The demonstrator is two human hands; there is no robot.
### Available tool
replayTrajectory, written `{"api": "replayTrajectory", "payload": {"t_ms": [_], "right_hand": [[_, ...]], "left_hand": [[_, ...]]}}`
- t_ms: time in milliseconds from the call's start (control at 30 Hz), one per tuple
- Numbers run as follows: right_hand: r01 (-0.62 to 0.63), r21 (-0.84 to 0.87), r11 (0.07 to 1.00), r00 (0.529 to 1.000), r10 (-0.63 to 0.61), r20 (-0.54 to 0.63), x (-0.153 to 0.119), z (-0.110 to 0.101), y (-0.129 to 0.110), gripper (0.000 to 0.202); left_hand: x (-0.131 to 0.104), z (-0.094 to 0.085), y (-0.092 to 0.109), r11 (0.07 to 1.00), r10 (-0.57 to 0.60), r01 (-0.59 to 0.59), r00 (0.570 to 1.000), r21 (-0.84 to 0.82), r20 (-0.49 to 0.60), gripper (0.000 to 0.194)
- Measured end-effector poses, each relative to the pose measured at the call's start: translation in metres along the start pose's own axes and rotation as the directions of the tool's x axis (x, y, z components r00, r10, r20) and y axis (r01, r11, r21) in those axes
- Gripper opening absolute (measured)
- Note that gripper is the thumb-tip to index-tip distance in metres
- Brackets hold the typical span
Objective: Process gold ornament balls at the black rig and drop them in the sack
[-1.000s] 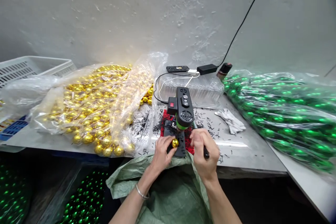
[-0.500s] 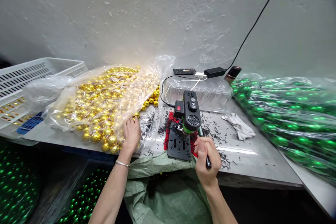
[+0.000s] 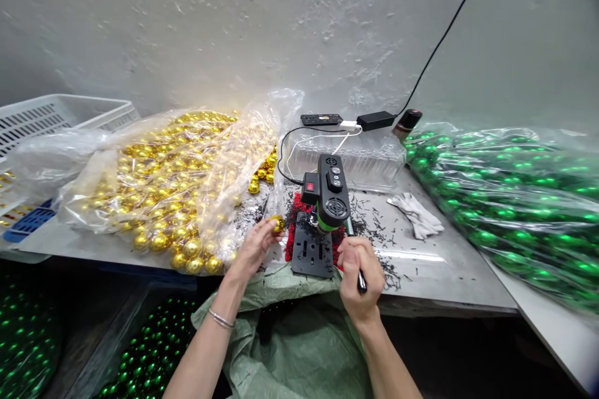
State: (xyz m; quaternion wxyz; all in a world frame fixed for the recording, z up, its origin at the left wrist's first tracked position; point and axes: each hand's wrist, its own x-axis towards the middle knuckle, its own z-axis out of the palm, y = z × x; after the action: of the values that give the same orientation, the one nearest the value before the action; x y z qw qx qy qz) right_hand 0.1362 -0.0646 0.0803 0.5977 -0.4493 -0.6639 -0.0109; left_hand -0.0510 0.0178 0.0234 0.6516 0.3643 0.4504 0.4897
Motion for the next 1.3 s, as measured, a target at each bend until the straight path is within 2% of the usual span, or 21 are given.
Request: {"api": "replayTrajectory", "payload": {"t_ms": [67, 167, 300, 433, 533, 633, 733, 967, 1100, 1300], "right_hand": [[-0.003, -0.003, 1.000, 1.000, 0.003, 0.004, 0.001, -0.001, -0.001, 0.026], [-0.003, -0.015, 1.000, 1.000, 0.003, 0.014, 0.003, -0.002, -0.002, 0.026], [0.000, -0.031, 1.000, 1.000, 0.000, 0.031, 0.004, -0.003, -0.004, 0.025], [0.004, -0.028, 1.000, 0.999, -0.003, 0.035, 0.003, -0.004, -0.003, 0.025], [0.016, -0.018, 1.000, 0.999, -0.015, 0.042, 0.002, -0.004, -0.002, 0.024], [0.020, -0.015, 1.000, 0.998, -0.019, 0.052, 0.001, -0.005, -0.002, 0.024], [0.035, -0.013, 0.999, 0.998, -0.035, 0.055, -0.003, -0.005, 0.002, 0.024], [0.169, -0.043, 0.985, 0.985, -0.169, 0.020, -0.028, 0.008, 0.028, 0.021], [0.143, -0.075, 0.987, 0.989, -0.145, -0.024, -0.036, 0.015, 0.034, 0.024], [0.133, -0.043, 0.990, 0.991, -0.134, -0.027, -0.042, 0.019, 0.041, 0.022]], "left_hand": [[-0.007, 0.017, -0.014, 0.999, -0.049, 0.049, 0.998, -0.005, 0.031, 0.057], [-0.010, 0.036, -0.037, 0.993, -0.072, 0.067, 0.996, 0.093, 0.049, 0.067], [-0.009, 0.047, -0.054, 0.945, -0.004, -0.013, 0.999, 0.326, 0.053, 0.063], [-0.013, 0.051, -0.056, 0.787, 0.151, -0.175, 0.984, 0.592, 0.091, 0.050], [-0.016, 0.054, -0.057, 0.641, 0.299, -0.306, 0.944, 0.704, 0.137, 0.039], [-0.017, 0.057, -0.060, 0.556, 0.371, -0.359, 0.914, 0.749, 0.162, 0.035], [-0.015, 0.058, -0.063, 0.527, 0.367, -0.355, 0.915, 0.772, 0.169, 0.035], [-0.013, 0.056, -0.066, 0.516, 0.378, -0.350, 0.912, 0.782, 0.159, 0.035], [-0.012, 0.056, -0.069, 0.508, 0.388, -0.355, 0.908, 0.785, 0.160, 0.035], [-0.010, 0.054, -0.068, 0.497, 0.390, -0.383, 0.900, 0.778, 0.194, 0.034]]}}
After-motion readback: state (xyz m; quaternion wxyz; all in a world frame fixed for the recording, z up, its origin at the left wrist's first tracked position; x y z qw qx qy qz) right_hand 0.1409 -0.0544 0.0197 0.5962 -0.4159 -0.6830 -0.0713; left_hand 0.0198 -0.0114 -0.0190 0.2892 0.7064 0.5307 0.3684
